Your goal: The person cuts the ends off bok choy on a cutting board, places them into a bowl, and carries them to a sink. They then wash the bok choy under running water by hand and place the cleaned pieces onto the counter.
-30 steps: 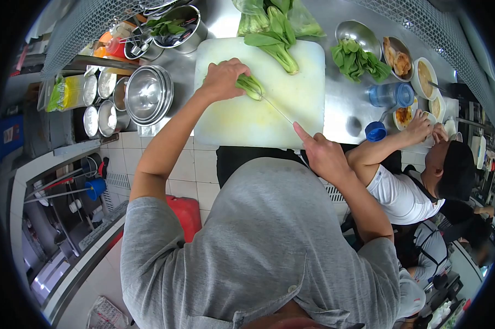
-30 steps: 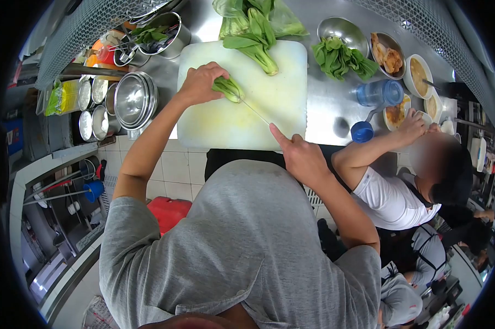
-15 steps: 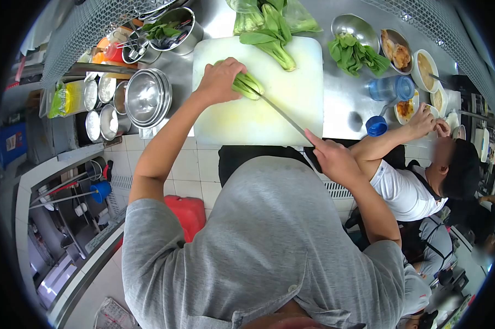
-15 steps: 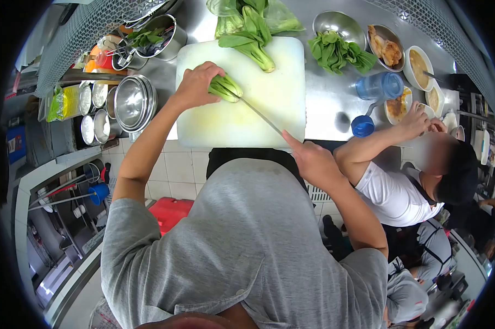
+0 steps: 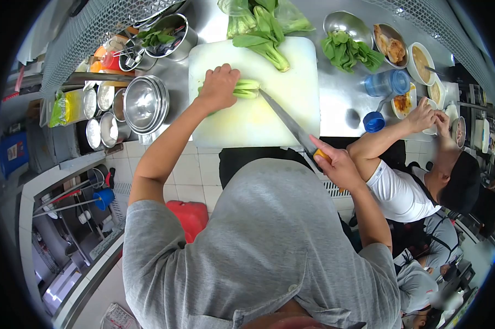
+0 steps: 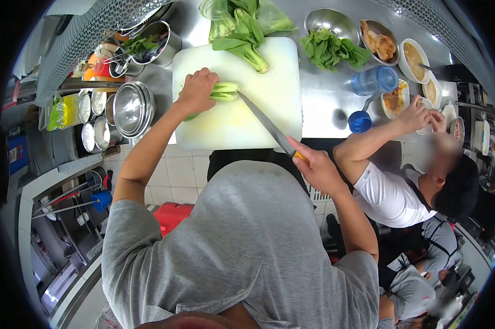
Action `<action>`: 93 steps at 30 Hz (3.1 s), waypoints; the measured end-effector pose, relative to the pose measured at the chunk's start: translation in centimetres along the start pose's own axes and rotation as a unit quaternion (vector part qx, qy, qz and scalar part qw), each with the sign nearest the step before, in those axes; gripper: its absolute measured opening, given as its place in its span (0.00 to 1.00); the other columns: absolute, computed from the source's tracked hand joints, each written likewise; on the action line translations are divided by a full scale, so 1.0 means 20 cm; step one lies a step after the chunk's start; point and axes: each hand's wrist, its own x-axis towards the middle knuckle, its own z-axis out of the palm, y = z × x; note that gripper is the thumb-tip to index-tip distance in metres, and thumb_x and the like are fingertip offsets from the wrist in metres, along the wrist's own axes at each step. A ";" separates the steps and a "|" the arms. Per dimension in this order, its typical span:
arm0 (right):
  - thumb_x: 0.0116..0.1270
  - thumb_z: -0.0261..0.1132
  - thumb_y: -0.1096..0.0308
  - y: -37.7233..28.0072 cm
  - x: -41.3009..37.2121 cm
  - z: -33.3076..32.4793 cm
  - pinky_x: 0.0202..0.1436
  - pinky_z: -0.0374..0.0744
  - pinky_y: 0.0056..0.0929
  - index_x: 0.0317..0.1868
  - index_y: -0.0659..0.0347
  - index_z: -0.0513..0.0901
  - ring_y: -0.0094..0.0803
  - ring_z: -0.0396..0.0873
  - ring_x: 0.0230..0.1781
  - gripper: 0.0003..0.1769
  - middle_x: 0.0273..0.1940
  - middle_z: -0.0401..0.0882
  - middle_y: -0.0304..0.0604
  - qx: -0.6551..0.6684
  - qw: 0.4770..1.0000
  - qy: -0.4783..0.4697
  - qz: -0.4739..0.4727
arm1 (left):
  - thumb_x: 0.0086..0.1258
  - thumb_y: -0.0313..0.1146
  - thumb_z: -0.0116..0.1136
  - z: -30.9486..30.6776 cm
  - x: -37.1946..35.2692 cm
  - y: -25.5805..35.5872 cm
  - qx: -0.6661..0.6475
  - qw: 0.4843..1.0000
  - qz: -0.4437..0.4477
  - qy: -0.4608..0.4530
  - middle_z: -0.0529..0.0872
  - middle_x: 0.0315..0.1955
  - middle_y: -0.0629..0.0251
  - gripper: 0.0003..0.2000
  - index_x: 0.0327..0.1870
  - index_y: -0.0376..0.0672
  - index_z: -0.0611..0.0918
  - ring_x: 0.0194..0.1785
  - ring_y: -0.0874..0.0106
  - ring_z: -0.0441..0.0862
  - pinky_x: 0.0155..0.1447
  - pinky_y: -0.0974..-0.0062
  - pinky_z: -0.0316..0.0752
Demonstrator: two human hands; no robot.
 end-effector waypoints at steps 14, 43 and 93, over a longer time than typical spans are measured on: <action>0.64 0.63 0.72 0.10 -0.02 0.08 0.32 0.82 0.44 0.74 0.49 0.71 0.48 0.81 0.29 0.35 0.34 0.78 0.51 -0.211 0.958 0.182 -0.072 | 0.54 0.38 0.72 -0.51 0.68 0.24 -0.286 0.951 0.075 0.084 0.87 0.44 0.53 0.27 0.55 0.36 0.78 0.48 0.61 0.85 0.53 0.66 0.78; 0.62 0.61 0.73 0.08 0.26 0.13 0.41 0.81 0.37 0.63 0.60 0.80 0.42 0.82 0.36 0.26 0.39 0.79 0.47 -0.275 0.920 0.209 -0.184 | 0.69 0.49 0.63 -0.61 1.26 0.04 -0.084 0.986 0.118 0.080 0.84 0.53 0.58 0.21 0.54 0.43 0.82 0.57 0.63 0.82 0.62 0.67 0.76; 0.71 0.54 0.48 -0.42 1.83 -0.34 0.78 0.61 0.50 0.71 0.49 0.72 0.51 0.67 0.72 0.31 0.71 0.71 0.49 -0.325 0.923 0.196 -0.068 | 0.81 0.49 0.44 -0.19 0.89 -0.65 -0.834 0.492 -0.009 0.249 0.72 0.71 0.58 0.25 0.72 0.45 0.71 0.71 0.61 0.70 0.75 0.59 0.65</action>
